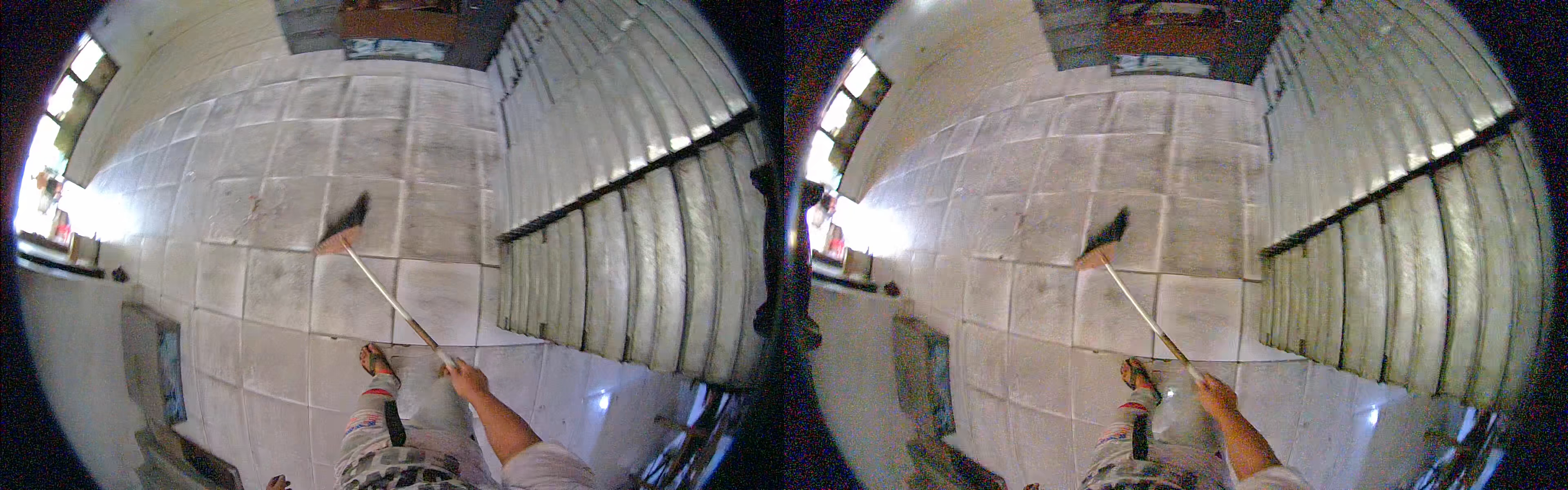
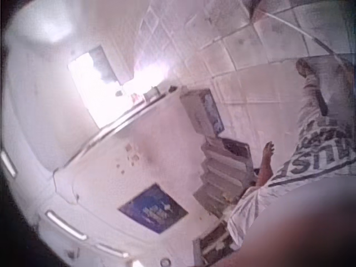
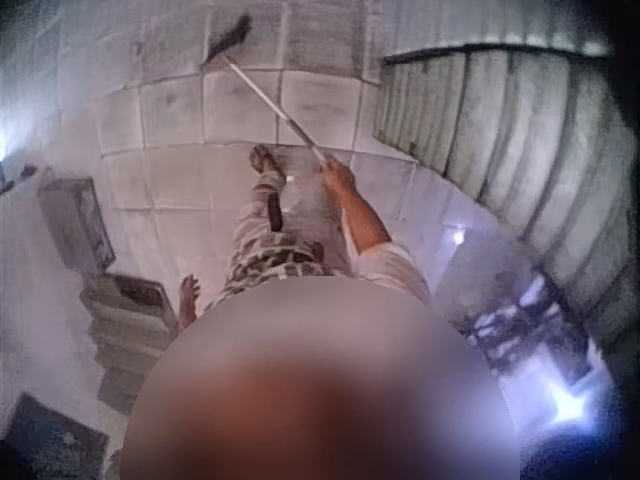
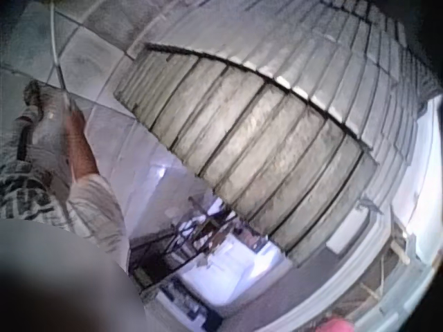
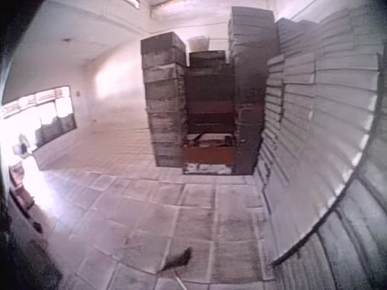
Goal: The person sweeps a tiled floor with a broom, moving debris across the room and up a short flight of stairs. The person navigates around stacked materials and boxes while sweeping.
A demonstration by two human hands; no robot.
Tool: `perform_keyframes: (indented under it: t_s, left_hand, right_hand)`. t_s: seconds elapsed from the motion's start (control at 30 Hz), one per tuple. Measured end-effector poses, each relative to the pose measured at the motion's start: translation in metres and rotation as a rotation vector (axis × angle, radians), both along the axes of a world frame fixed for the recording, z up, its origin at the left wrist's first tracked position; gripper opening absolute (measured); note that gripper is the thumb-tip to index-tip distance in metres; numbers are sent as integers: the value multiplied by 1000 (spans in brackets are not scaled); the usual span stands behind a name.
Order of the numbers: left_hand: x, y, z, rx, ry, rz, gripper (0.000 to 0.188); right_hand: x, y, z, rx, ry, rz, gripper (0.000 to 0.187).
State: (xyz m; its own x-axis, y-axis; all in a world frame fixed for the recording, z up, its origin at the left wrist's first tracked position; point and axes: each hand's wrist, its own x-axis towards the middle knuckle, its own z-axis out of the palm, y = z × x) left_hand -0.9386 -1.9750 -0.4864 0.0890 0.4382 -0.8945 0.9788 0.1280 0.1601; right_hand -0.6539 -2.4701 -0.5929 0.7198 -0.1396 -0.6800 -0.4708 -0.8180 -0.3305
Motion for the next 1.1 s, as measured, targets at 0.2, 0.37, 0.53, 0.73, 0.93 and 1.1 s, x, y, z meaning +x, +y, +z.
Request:
perform_keyframes:
  t_s: [0.2, 0.37, 0.53, 0.73, 0.93, 1.1]
  left_hand:
    - [89, 40, -29, -70, -32, -102, 40]
    - [149, 21, -51, -94, -20, -131, 41]
    - [151, -2, -16, -135, -44, -54, 48]
    - [197, -58, 17, -52, 142, -23, 47]
    - [257, -104, 25, -36, 51, 22, 45]
    - [272, -134, 13, -7, 39, 19, 45]
  right_hand:
    - [-182, -88, 77, -237, 224, -244, 29]
    - [-203, -112, 38, -246, 201, -274, 29]
    - [-12, -160, -36, -234, 158, -254, 38]
    - [344, -131, -72, -104, -126, 5, 37]
    - [344, -123, -44, 15, -51, 58, 44]
    - [178, -172, 26, 52, 175, -151, 41]
